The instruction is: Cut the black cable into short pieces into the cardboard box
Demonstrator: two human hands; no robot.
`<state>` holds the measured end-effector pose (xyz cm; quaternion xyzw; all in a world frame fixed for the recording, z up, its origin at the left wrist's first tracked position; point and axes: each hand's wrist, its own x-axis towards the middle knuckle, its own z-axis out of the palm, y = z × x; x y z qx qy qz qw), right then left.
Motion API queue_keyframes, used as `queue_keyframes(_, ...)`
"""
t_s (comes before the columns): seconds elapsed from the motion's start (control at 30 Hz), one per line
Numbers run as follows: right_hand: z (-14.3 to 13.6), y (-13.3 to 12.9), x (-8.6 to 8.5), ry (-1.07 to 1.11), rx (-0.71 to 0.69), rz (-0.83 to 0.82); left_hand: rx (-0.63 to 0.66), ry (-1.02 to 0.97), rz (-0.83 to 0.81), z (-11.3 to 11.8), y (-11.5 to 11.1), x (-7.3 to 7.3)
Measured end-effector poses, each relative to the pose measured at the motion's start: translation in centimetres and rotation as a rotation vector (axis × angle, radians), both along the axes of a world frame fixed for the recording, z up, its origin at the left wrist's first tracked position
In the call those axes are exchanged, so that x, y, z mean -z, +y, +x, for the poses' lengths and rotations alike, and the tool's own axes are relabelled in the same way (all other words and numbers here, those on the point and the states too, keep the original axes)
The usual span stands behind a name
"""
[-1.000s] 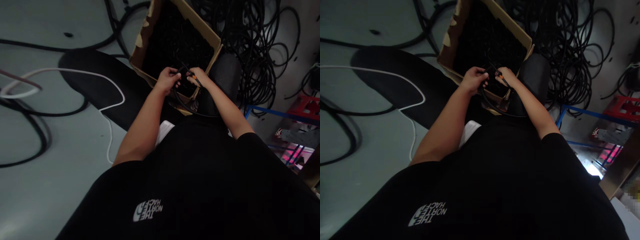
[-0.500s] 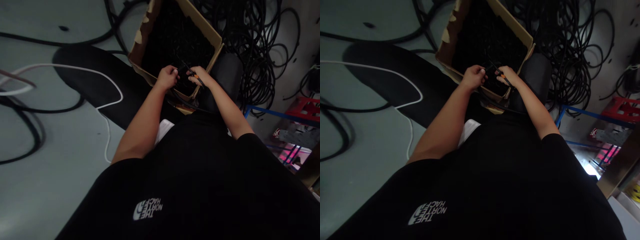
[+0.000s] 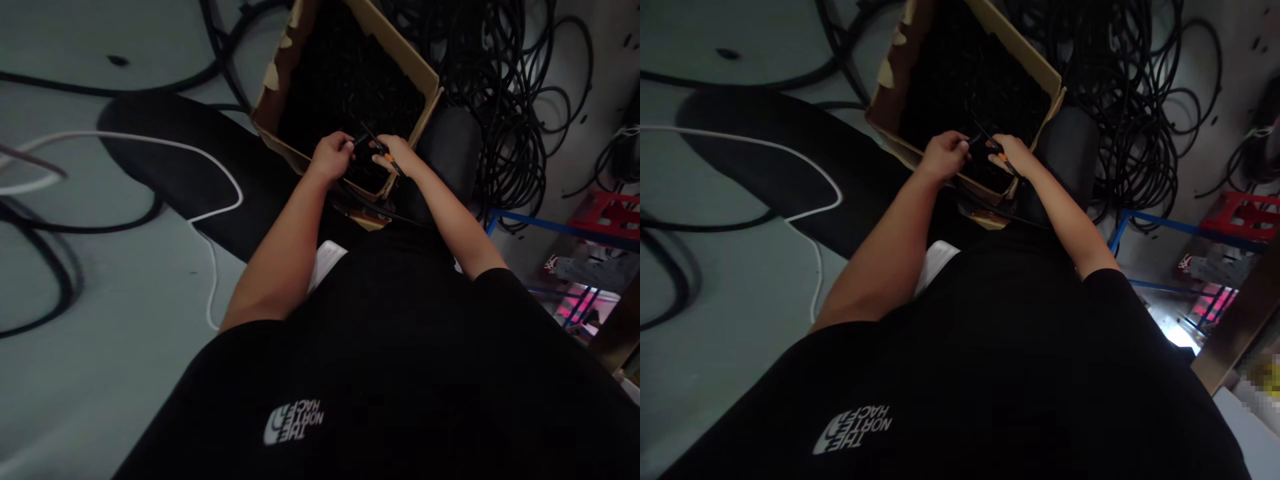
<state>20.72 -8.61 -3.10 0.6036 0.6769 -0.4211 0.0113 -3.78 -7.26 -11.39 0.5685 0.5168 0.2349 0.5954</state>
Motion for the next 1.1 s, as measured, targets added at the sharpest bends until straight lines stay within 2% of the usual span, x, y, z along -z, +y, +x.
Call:
queue_keyframes(0.1,-0.3,0.3,-0.3,-0.027,0.014,-0.020,0.004,0.064,-0.043,0.1,-0.2,-1.3)
queue_keyframes(0.2,-0.6,0.2,-0.7,0.005,0.070,-0.079,-0.034,0.041,-0.094,0.6,-0.4,-1.5)
queue_keyframes(0.37,-0.5,-0.2,-0.6,0.148,0.270,-0.172,-0.351,-0.187,-0.329,1.7,-0.1,-1.3)
queue_keyframes(0.5,0.1,-1.1,-0.3,0.239,0.366,-0.184,-0.485,-0.364,-0.483,1.6,0.6,-3.3)
queue_keyframes(0.57,0.4,-2.6,-0.8,0.291,0.393,-0.191,-0.512,-0.421,-0.481,1.2,0.9,-4.4)
queue_keyframes(0.67,-0.1,-6.5,-2.8,0.401,0.393,-0.244,-0.552,-0.491,-0.456,0.6,1.1,-5.2)
queue_keyframes(0.8,-1.6,-12.2,-6.4,0.546,0.304,-0.327,-0.651,-0.497,-0.364,0.5,1.6,-4.7)
queue_keyframes(0.87,-2.1,-13.7,-7.5,0.552,0.193,-0.301,-0.717,-0.483,-0.333,0.6,1.9,-4.5)
queue_keyframes(0.93,-1.8,-13.7,-7.8,0.528,0.089,-0.240,-0.739,-0.504,-0.369,0.7,2.0,-4.5)
queue_keyframes(0.97,-1.4,-13.1,-7.6,0.510,0.080,-0.205,-0.717,-0.521,-0.405,0.7,2.0,-4.6)
queue_keyframes(1.1,1.1,-8.4,-5.2,0.420,0.270,-0.079,-0.540,-0.554,-0.482,1.0,1.8,-5.4)
